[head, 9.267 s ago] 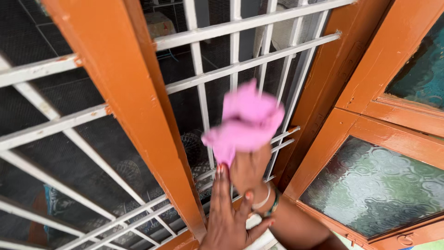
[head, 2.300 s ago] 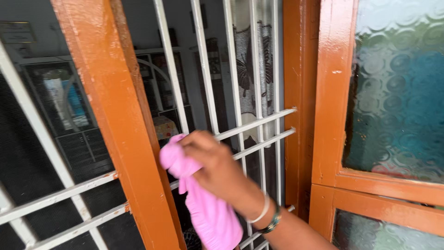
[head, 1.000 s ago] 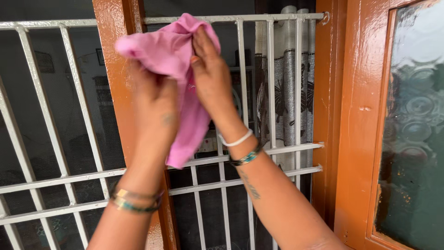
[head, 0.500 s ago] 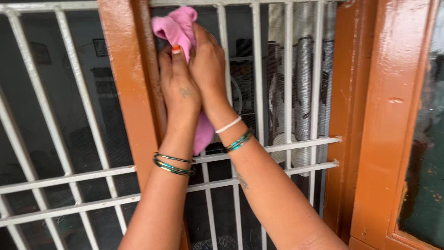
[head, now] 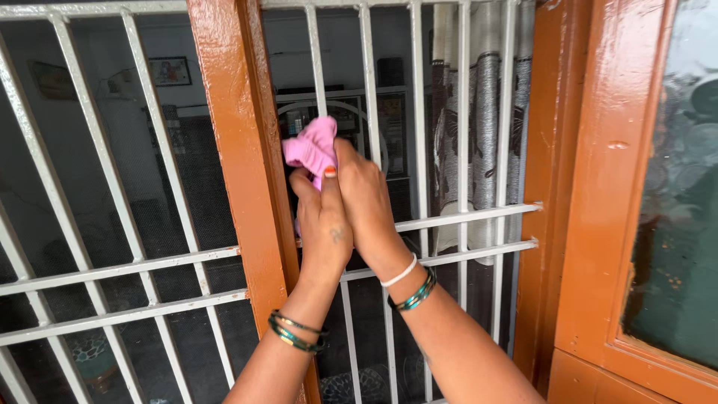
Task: The person uses a pink cloth to wipe the wooden frame and the white metal security bars of a window. They systematically clean the horizontal and vertical bars, as well as the surrounding wooden frame, ensuring all surfaces are wiped down.
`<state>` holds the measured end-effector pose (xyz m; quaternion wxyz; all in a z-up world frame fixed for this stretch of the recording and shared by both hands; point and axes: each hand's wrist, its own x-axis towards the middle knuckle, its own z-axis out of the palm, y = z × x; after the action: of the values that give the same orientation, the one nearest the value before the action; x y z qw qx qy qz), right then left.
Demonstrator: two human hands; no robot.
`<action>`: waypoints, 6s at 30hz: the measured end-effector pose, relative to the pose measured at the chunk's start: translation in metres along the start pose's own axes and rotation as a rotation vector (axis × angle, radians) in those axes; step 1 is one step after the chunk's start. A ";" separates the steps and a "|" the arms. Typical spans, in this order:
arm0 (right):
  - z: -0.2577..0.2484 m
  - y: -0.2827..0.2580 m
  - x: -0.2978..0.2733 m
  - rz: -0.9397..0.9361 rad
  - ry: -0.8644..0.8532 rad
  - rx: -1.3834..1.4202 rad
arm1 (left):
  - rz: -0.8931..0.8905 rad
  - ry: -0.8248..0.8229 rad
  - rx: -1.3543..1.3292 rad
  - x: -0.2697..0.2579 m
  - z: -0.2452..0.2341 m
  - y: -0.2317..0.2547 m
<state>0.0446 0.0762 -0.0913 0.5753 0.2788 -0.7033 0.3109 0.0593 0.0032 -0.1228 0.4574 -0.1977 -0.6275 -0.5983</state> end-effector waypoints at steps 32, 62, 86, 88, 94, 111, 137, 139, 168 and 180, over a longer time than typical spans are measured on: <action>0.035 0.037 -0.009 0.000 0.138 0.291 | 0.660 -0.163 1.270 0.029 0.017 0.077; 0.090 0.195 0.106 -0.335 -0.112 1.857 | 0.828 0.080 0.788 0.069 0.053 0.077; 0.062 0.150 0.156 -0.203 0.275 0.392 | 0.869 -0.085 0.737 0.100 0.028 0.097; 0.072 0.165 0.177 -0.259 0.282 0.429 | 0.866 -0.086 0.788 0.114 0.032 0.101; 0.051 0.185 0.123 -0.327 0.100 1.007 | 0.873 0.158 0.736 0.084 0.053 0.081; 0.035 0.127 -0.035 0.096 0.049 1.082 | 0.668 -0.180 0.808 -0.009 0.018 0.066; -0.016 0.176 0.115 0.196 0.193 0.594 | 0.869 0.074 0.664 0.099 0.093 0.082; -0.024 0.160 0.082 0.139 0.148 0.369 | 0.819 0.057 0.656 0.081 0.092 0.073; -0.027 0.214 0.117 -0.117 0.018 1.070 | 0.880 0.141 0.826 0.070 0.115 0.081; 0.003 0.207 -0.028 0.288 0.042 0.889 | 0.748 -0.168 0.870 0.018 0.087 0.058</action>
<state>-0.1074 0.2102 -0.1431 0.3650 0.3915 -0.5218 0.6643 0.0670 0.0907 -0.0640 0.6257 -0.2465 -0.7372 -0.0650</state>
